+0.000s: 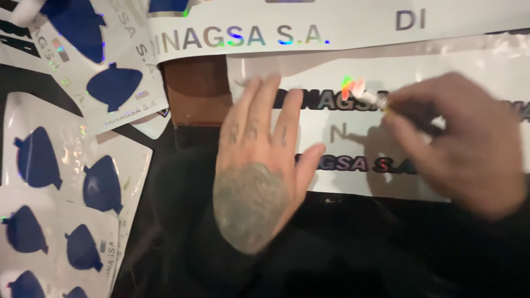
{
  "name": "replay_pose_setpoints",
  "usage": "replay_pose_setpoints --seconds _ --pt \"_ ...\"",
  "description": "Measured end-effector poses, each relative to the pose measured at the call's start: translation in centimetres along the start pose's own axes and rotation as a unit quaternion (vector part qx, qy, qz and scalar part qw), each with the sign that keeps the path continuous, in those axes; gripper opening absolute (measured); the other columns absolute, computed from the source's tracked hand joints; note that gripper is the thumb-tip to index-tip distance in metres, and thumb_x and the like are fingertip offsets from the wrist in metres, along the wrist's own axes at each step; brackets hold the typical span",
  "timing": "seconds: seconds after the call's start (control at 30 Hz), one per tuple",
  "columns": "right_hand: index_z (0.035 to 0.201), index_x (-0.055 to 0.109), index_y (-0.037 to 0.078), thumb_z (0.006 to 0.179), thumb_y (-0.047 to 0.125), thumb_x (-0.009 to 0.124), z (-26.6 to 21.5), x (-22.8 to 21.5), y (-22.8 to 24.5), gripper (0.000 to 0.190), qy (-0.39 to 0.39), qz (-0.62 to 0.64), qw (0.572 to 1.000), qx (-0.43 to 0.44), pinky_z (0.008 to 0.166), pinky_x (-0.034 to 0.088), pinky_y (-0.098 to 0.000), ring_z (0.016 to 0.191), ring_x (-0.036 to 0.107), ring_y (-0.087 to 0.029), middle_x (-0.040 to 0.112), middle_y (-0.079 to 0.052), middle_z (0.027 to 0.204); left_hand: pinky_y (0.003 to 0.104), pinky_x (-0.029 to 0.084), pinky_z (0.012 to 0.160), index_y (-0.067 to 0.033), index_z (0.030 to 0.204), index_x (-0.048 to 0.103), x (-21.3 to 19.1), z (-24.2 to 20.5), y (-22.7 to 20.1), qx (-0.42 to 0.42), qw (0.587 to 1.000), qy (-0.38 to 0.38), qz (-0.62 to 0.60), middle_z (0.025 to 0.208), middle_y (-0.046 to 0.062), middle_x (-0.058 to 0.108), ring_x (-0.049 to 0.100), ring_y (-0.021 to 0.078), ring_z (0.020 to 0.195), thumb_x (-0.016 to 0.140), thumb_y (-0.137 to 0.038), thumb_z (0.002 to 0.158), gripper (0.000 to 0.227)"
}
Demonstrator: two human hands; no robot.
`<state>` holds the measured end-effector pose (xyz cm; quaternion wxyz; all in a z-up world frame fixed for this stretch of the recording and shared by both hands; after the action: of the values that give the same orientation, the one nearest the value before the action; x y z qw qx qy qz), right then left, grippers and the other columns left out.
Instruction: The recorder is weeding vinyl stickers using a utility knife.
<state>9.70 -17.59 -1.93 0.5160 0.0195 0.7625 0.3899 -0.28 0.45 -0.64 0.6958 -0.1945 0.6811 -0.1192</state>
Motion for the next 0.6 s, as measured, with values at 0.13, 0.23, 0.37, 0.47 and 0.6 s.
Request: replay_pose_setpoints --seconds 0.13,0.23,0.37,0.47,0.6 --pt "0.108 0.075 0.000 0.090 0.008 0.079 -1.6 3.8 1.4 0.021 -0.036 -0.094 0.994 -0.050 0.058 0.043 -0.0328 0.066 0.054 -0.021 0.067 -0.012 0.093 0.047 0.030 0.118 0.0047 0.140 0.051 1.8 -2.2 0.6 -0.028 0.999 0.035 0.031 0.148 0.024 0.046 0.039 0.0382 0.142 0.075 -0.039 0.081 0.077" --pt "0.112 0.078 -0.005 0.092 0.003 0.083 -2.0 5.2 2.0 0.022 -0.092 -0.068 0.993 -0.039 0.060 0.042 -0.0345 0.071 0.054 -0.025 0.063 -0.015 0.094 0.048 0.028 0.121 0.0052 0.141 0.048 2.6 -2.9 1.3 -0.020 0.998 0.042 0.036 0.150 0.021 0.045 0.040 0.0352 0.144 0.077 -0.037 0.080 0.080" --pt "0.115 0.082 -0.005 0.093 0.001 0.088 -2.0 6.0 2.2 0.023 -0.108 -0.100 0.987 -0.057 0.063 0.042 -0.0345 0.072 0.052 -0.025 0.063 -0.016 0.096 0.049 0.027 0.121 0.0053 0.141 0.048 2.7 -3.1 2.2 -0.017 0.999 0.049 0.016 0.151 0.021 0.042 0.039 0.0373 0.143 0.077 -0.035 0.080 0.079" --pt "0.115 0.082 -0.006 0.094 -0.001 0.088 -1.8 6.3 2.4 0.023 -0.111 -0.098 0.987 -0.060 0.064 0.043 -0.0342 0.074 0.054 -0.025 0.065 -0.017 0.100 0.049 0.026 0.121 0.0043 0.141 0.049 2.7 -2.9 2.5 -0.015 0.999 0.043 0.006 0.152 0.020 0.043 0.039 0.0364 0.143 0.076 -0.035 0.081 0.076" --pt "0.114 0.082 -0.007 0.095 -0.002 0.088 -1.8 6.6 2.6 0.021 -0.110 -0.103 0.986 -0.069 0.064 0.043 -0.0358 0.075 0.054 -0.027 0.064 -0.017 0.097 0.049 0.027 0.122 0.0007 0.139 0.052 2.9 -2.9 2.5 -0.038 0.999 0.035 -0.004 0.150 0.016 0.045 0.042 0.0336 0.142 0.078 -0.035 0.079 0.074"
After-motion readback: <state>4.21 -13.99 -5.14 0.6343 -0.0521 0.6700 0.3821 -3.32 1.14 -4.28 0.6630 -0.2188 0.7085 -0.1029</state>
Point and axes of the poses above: each hand's wrist, its own z-axis towards the middle knuckle, its own x-axis out of the palm, y = z × x, the point moved 4 cm from there along z, towards the middle knuckle
